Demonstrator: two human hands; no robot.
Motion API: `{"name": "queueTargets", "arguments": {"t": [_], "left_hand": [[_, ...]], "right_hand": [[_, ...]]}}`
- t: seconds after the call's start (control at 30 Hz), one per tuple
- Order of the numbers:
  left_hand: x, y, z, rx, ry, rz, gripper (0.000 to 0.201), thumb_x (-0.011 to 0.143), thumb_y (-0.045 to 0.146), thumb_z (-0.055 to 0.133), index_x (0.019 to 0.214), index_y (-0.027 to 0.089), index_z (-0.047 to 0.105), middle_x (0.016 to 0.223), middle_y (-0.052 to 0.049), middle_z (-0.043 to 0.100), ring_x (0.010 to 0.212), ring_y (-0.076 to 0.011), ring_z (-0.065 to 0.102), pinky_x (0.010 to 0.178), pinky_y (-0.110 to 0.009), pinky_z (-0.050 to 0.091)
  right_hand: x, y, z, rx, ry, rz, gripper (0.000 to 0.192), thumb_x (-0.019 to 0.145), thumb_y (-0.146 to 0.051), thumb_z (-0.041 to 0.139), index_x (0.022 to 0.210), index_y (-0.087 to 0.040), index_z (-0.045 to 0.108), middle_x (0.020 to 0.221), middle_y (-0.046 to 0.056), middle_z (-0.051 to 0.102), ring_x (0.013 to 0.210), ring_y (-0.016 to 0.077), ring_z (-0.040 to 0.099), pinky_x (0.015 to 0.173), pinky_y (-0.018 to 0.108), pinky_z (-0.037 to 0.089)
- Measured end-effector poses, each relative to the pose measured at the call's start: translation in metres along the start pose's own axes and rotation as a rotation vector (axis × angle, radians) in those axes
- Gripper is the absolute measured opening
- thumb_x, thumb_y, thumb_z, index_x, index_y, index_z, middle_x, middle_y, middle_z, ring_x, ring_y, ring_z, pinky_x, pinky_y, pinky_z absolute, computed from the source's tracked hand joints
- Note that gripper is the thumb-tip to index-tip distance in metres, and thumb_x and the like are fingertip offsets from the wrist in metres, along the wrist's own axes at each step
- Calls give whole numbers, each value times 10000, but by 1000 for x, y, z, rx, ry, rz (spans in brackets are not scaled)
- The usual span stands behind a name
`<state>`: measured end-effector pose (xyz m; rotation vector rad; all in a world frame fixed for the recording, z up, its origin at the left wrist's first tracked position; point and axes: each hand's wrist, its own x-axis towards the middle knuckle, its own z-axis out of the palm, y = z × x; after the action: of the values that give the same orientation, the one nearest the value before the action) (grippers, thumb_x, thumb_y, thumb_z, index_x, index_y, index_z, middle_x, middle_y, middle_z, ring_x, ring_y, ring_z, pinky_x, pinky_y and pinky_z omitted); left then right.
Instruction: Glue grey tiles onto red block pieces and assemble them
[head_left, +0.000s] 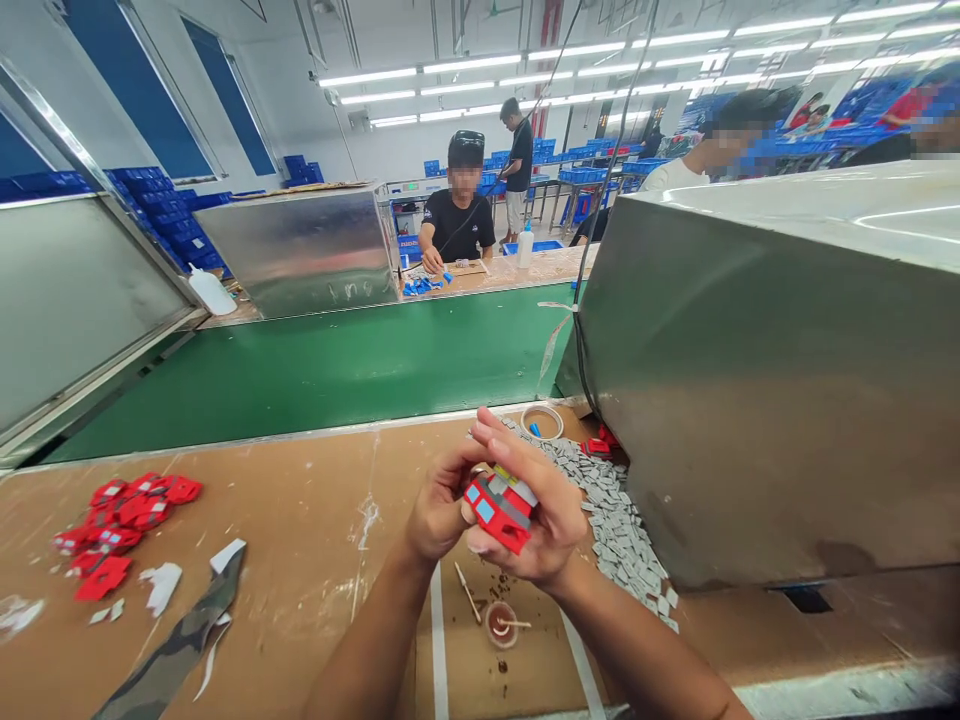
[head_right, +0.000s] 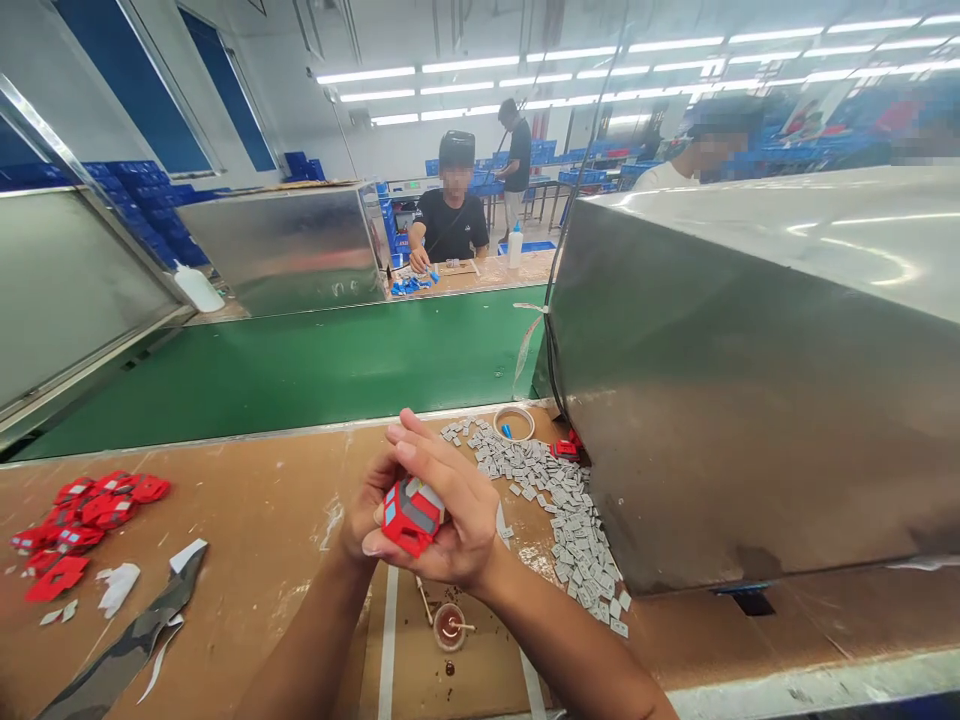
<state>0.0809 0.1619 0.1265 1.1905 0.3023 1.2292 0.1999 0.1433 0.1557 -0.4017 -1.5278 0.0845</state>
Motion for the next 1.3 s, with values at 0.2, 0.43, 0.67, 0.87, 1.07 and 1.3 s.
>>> {"name": "queueTargets", "arguments": {"t": [0.2,0.43,0.67,0.87,1.07,1.3], "left_hand": [[0,1,0,-20,6,-18,521,675,558,917,1064,235,793,845,-15,726,667,-128,622,635,-223,536],[-1,1,2,-6,4,-51,614,631,626,913,1084,227,794,874,-52,774,741,-190,701,671,-274,573],[1,18,-17,42,-77,-146,578,714,524,907,1214,274,763,1066,-78,780,913,-224,734,825,-327,592],[0,52,-24,243,-238,-229,790,825,735,685,1399,194,645,1175,-159,737,1009,-268,713,881,-368,576],[3,42,-16,227,-164,-250,684,850,591,769,1395,192,658,1155,-135,749,1082,-296,705,974,-401,548],[-4,42,-11,70,-111,-236,686,885,647,683,1409,207,641,1133,-148,782,1094,-327,735,1028,-469,540]], "right_hand": [[2,-3,-2,-5,-24,19,636,960,-445,698,1520,-199,522,1362,154,709,1339,335,634,1053,537,606],[5,-8,-4,-41,-59,37,640,963,-459,695,1524,-211,513,1334,151,722,1330,334,642,1060,540,601],[19,-8,-22,-125,-292,53,581,965,-432,700,1452,-157,544,1273,156,741,1339,293,639,1073,449,595],[22,0,-34,-266,-578,90,492,978,-360,681,1409,-158,558,1305,168,720,1207,281,707,975,433,628],[18,3,-31,-277,-580,148,654,967,-197,620,1573,-228,377,1387,148,664,1248,278,676,974,441,621],[22,6,-32,-147,-439,115,691,947,-394,729,1548,-247,421,1288,127,720,1170,253,718,960,396,622]]}}
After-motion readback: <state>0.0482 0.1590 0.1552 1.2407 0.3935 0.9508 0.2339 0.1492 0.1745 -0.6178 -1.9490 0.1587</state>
